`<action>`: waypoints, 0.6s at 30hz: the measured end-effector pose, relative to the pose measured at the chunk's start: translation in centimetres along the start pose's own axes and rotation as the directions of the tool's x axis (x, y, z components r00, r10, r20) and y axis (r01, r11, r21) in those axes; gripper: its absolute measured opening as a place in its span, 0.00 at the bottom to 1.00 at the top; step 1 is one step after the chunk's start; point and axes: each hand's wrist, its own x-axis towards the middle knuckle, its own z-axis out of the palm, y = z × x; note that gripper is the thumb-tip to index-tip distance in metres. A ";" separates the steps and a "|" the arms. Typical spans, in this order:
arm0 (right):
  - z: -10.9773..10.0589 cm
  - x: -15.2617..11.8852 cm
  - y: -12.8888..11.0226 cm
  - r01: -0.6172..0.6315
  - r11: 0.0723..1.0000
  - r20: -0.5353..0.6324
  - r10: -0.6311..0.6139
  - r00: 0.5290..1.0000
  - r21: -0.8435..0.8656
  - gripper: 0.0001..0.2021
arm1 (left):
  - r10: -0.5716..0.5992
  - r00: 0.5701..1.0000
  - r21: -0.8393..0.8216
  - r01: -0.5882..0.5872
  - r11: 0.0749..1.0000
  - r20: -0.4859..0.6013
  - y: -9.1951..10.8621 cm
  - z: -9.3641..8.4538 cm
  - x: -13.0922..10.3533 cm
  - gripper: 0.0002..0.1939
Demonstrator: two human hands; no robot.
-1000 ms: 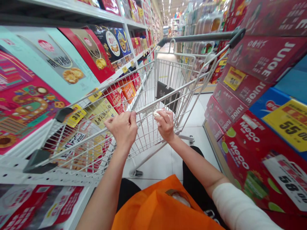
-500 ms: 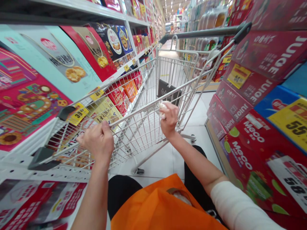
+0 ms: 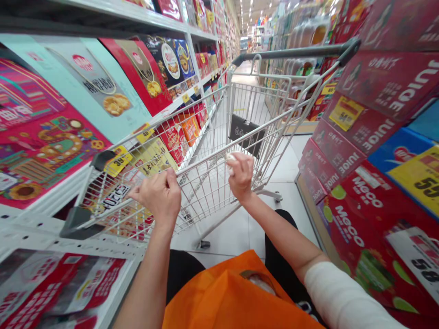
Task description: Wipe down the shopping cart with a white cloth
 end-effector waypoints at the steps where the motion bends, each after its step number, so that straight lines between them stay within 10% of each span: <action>1: 0.2 -0.7 -1.2 0.083 0.996 0.065 -0.085 0.994 0.040 0.14 | 0.004 1.000 -0.007 -0.004 1.000 0.001 0.2 0.0 -0.1 0.22; 4: 0.1 -1.2 -1.5 0.161 0.982 0.114 -0.171 0.979 0.096 0.14 | 0.010 1.000 -0.025 -0.010 1.000 0.004 0.5 -0.1 -0.3 0.21; 11: -0.7 2.6 4.7 -0.293 0.955 -0.309 0.268 0.912 -0.036 0.13 | -0.006 1.000 -0.018 0.006 1.000 -0.005 1.1 0.2 -0.9 0.22; 18: 0.8 -1.7 -5.1 -0.062 0.989 -0.010 0.063 0.998 0.132 0.14 | -0.003 1.000 -0.018 0.003 1.000 -0.004 2.2 0.3 -1.6 0.23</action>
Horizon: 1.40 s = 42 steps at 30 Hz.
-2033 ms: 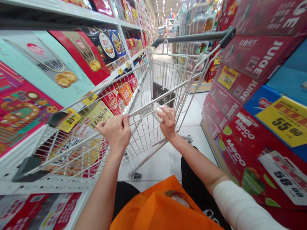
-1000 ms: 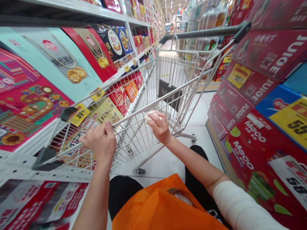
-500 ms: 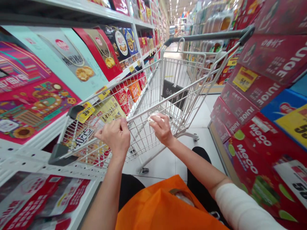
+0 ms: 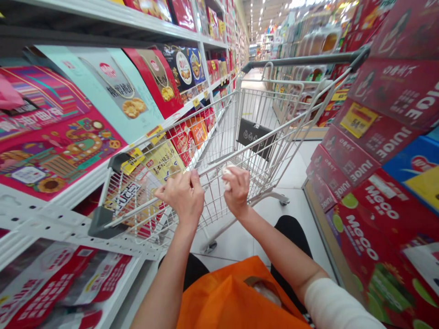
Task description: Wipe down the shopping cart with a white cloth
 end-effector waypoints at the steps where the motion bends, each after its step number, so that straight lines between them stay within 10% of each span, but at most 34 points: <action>1: -0.1 -0.5 -0.4 0.057 0.998 0.047 -0.059 0.997 0.032 0.14 | 0.006 1.000 0.001 -0.006 1.000 -0.001 0.1 -0.1 -0.1 0.23; 4: -1.3 0.0 1.4 0.087 0.996 0.023 -0.087 0.996 0.001 0.15 | 0.006 1.000 -0.017 -0.006 1.000 0.001 0.3 -0.2 -0.3 0.22; 8: -2.5 2.3 4.9 -0.173 0.974 -0.208 0.140 0.968 -0.146 0.14 | -0.032 0.999 -0.041 0.032 0.999 -0.001 0.7 -0.2 -0.5 0.21; 16: -0.3 -2.1 -2.8 0.103 0.994 0.005 -0.103 0.995 0.038 0.12 | 0.025 1.000 -0.072 -0.025 0.997 -0.009 1.4 -0.5 -1.6 0.21; 25: -2.4 0.7 2.3 -0.123 0.983 -0.199 0.094 0.976 -0.139 0.14 | 0.119 0.992 -0.195 -0.110 0.975 0.035 1.4 -1.1 -2.3 0.23; 28: -2.4 0.5 2.3 -0.089 0.985 -0.181 0.061 0.982 -0.151 0.14 | 0.246 0.967 -0.252 -0.224 0.942 0.059 -1.3 -3.3 -2.5 0.21; 31: -2.8 0.6 2.9 -0.108 0.982 -0.187 0.078 0.979 -0.157 0.15 | 0.058 0.984 -0.044 -0.066 0.997 -0.169 -6.8 -5.8 -2.2 0.21; 35: -2.2 0.4 1.8 -0.154 0.979 -0.203 0.125 0.971 -0.132 0.14 | -0.090 0.995 0.123 0.095 0.988 -0.045 -12.9 -7.0 -1.6 0.28; 42: -0.5 -3.3 -5.0 0.187 0.980 0.142 -0.194 0.971 0.064 0.15 | -0.095 0.995 0.175 0.092 0.980 0.013 -12.1 -6.7 -2.0 0.30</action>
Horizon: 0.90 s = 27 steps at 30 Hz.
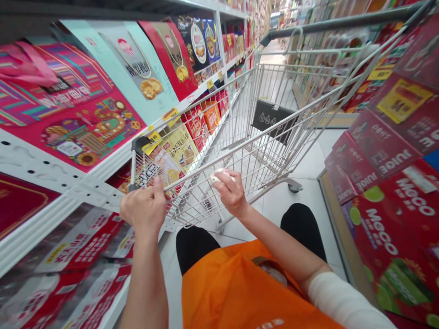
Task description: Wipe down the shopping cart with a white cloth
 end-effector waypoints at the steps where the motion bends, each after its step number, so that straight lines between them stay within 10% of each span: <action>1: -0.2 -0.1 0.4 -0.002 1.000 -0.003 0.002 1.000 -0.003 0.15 | 0.011 1.000 0.006 -0.011 1.000 0.004 0.2 -0.1 -0.1 0.30; 8: -1.9 2.0 6.3 -0.402 0.901 -0.295 0.345 0.891 -0.160 0.16 | 0.046 0.999 0.018 -0.047 0.999 0.008 1.4 -0.3 -0.9 0.29; 18: 0.3 -1.8 -3.1 0.015 0.999 -0.024 -0.014 1.000 0.049 0.10 | 0.149 0.987 -0.121 -0.155 0.981 -0.059 3.1 -0.6 -2.6 0.28; 23: -0.8 -0.1 1.0 -0.225 0.973 -0.236 0.208 0.949 -0.047 0.14 | 0.172 0.983 -0.175 -0.180 0.968 -0.056 3.3 -0.5 -2.9 0.30; 27: -0.1 -0.1 -1.0 -0.310 0.950 -0.276 0.289 0.917 -0.035 0.15 | 0.174 0.983 -0.205 -0.183 0.962 -0.063 4.1 -0.3 -3.3 0.33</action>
